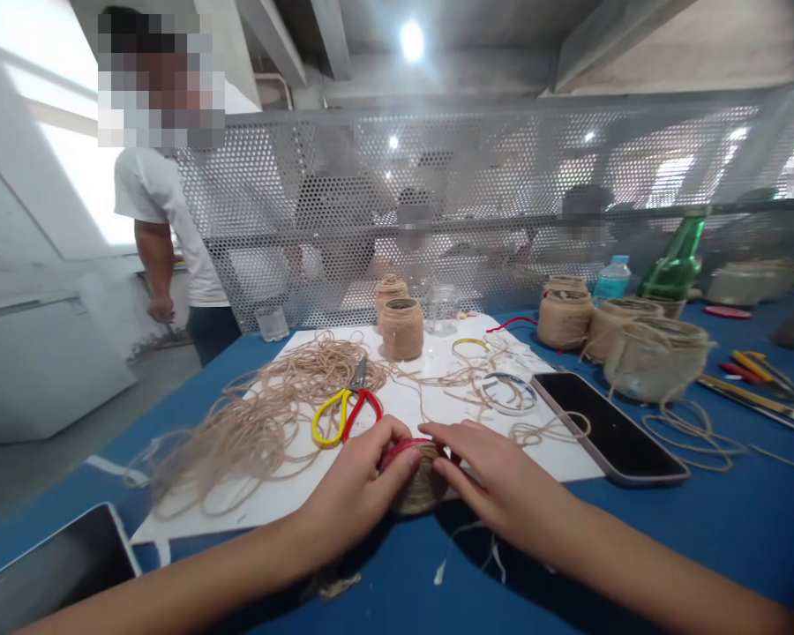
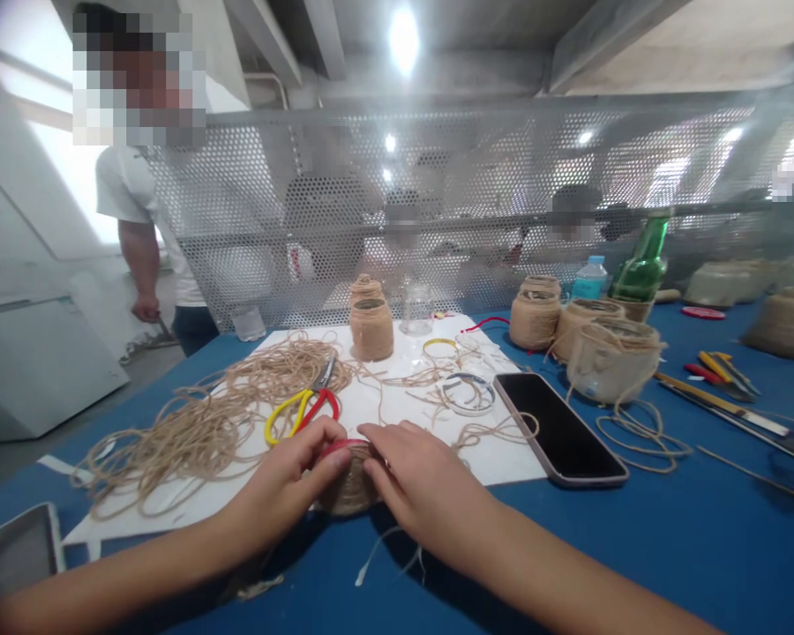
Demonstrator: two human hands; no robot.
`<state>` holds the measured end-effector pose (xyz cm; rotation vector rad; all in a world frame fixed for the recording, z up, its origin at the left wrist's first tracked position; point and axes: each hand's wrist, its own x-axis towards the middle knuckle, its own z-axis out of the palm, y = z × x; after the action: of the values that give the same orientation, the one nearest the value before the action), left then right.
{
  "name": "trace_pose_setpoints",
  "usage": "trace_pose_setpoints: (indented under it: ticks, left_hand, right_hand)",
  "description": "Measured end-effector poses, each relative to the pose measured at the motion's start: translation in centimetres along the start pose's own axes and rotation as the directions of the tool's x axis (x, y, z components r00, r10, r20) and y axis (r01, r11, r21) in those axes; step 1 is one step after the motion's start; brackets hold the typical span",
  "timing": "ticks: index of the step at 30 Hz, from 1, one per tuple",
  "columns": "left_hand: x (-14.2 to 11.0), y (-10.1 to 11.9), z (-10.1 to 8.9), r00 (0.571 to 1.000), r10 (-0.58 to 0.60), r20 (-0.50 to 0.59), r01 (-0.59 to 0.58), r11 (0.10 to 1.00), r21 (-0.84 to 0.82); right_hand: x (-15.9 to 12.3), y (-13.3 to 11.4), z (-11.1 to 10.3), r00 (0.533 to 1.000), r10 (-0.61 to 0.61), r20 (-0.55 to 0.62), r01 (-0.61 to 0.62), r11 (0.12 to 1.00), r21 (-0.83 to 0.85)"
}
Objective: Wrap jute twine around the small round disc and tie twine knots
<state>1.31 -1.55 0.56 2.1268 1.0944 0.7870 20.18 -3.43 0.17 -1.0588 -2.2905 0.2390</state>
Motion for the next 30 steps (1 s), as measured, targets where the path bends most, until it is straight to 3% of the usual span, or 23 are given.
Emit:
trace_pose_setpoints:
  ticks: [14, 30]
  left_hand:
    - [0.08, -0.44, 0.07, 0.994, -0.058, -0.091, 0.028, 0.951, -0.309]
    - [0.23, -0.80, 0.24, 0.995, -0.090, -0.037, 0.057, 0.842, -0.536]
  right_hand:
    - [-0.14, 0.27, -0.12, 0.998, -0.005, -0.068, -0.002, 0.995, -0.096]
    - [-0.17, 0.22, -0.19, 0.996, 0.011, -0.085, -0.015, 0.999, -0.045]
